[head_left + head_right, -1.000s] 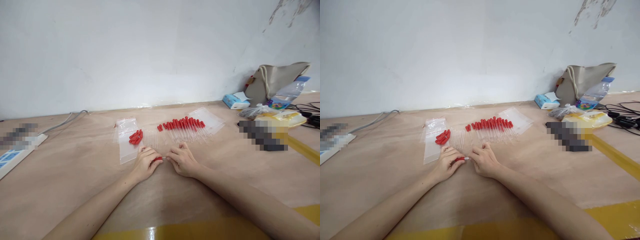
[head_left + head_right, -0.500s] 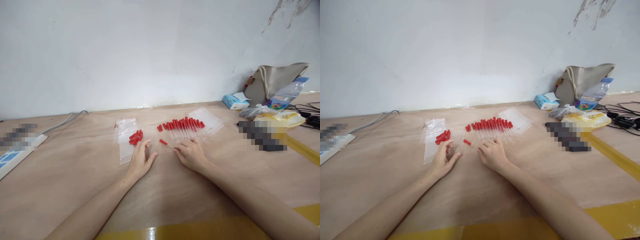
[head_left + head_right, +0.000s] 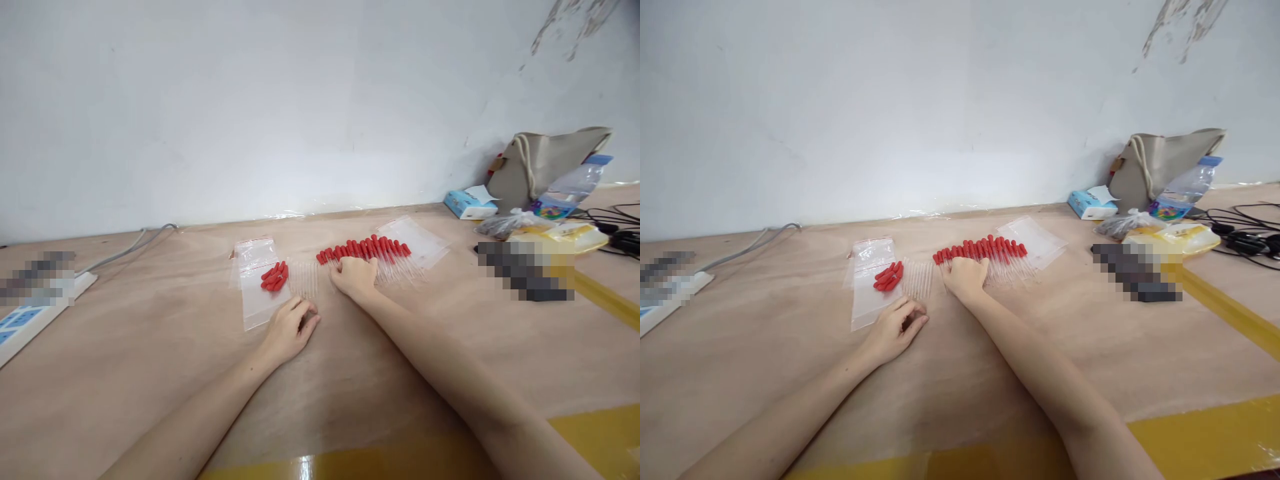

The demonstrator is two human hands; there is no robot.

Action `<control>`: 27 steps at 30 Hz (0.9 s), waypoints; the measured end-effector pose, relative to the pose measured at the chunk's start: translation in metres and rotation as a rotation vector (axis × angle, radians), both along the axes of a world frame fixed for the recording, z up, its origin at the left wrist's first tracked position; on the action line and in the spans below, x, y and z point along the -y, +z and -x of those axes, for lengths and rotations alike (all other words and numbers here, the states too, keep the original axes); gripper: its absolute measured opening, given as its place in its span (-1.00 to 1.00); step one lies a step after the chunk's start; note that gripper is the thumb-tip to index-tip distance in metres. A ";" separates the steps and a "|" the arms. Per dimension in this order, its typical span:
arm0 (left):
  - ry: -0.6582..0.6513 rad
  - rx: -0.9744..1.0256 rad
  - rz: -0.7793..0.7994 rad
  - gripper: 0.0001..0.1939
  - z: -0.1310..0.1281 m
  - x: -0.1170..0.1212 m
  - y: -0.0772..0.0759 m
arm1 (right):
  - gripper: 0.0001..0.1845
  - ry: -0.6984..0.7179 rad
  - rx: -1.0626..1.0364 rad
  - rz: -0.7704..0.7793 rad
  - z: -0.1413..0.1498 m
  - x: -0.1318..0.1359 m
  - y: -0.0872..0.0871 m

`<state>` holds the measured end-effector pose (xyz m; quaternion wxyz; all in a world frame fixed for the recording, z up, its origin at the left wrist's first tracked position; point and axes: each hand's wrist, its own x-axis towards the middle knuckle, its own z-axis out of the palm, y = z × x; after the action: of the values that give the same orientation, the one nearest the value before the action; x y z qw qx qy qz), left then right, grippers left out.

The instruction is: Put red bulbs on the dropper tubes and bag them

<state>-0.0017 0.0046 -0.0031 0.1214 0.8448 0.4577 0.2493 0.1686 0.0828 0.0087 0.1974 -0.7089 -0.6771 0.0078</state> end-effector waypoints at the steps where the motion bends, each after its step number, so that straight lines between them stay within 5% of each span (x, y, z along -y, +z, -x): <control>1: -0.018 -0.003 -0.011 -0.85 0.000 -0.001 0.000 | -0.66 -0.004 0.011 0.013 0.000 0.000 -0.001; 10: -0.036 -0.039 -0.077 -0.66 -0.004 -0.013 -0.005 | -0.68 0.111 -0.073 -0.046 0.003 0.008 0.001; 17: -0.086 -0.024 -0.111 -0.69 -0.007 -0.011 -0.003 | -0.68 0.090 -0.055 0.108 0.033 -0.001 0.004; 23: 0.312 0.089 -0.333 -0.87 0.018 -0.028 0.011 | -0.75 0.049 -0.065 0.166 0.038 -0.008 0.008; 27: 0.590 0.048 -0.267 -0.78 0.046 -0.048 0.022 | -0.76 0.023 -0.073 0.207 0.040 -0.011 0.007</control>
<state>-0.0475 0.0525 0.0192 -0.0570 0.6781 0.6429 0.3516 0.1286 0.0936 0.0161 0.1475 -0.7168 -0.6732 0.1059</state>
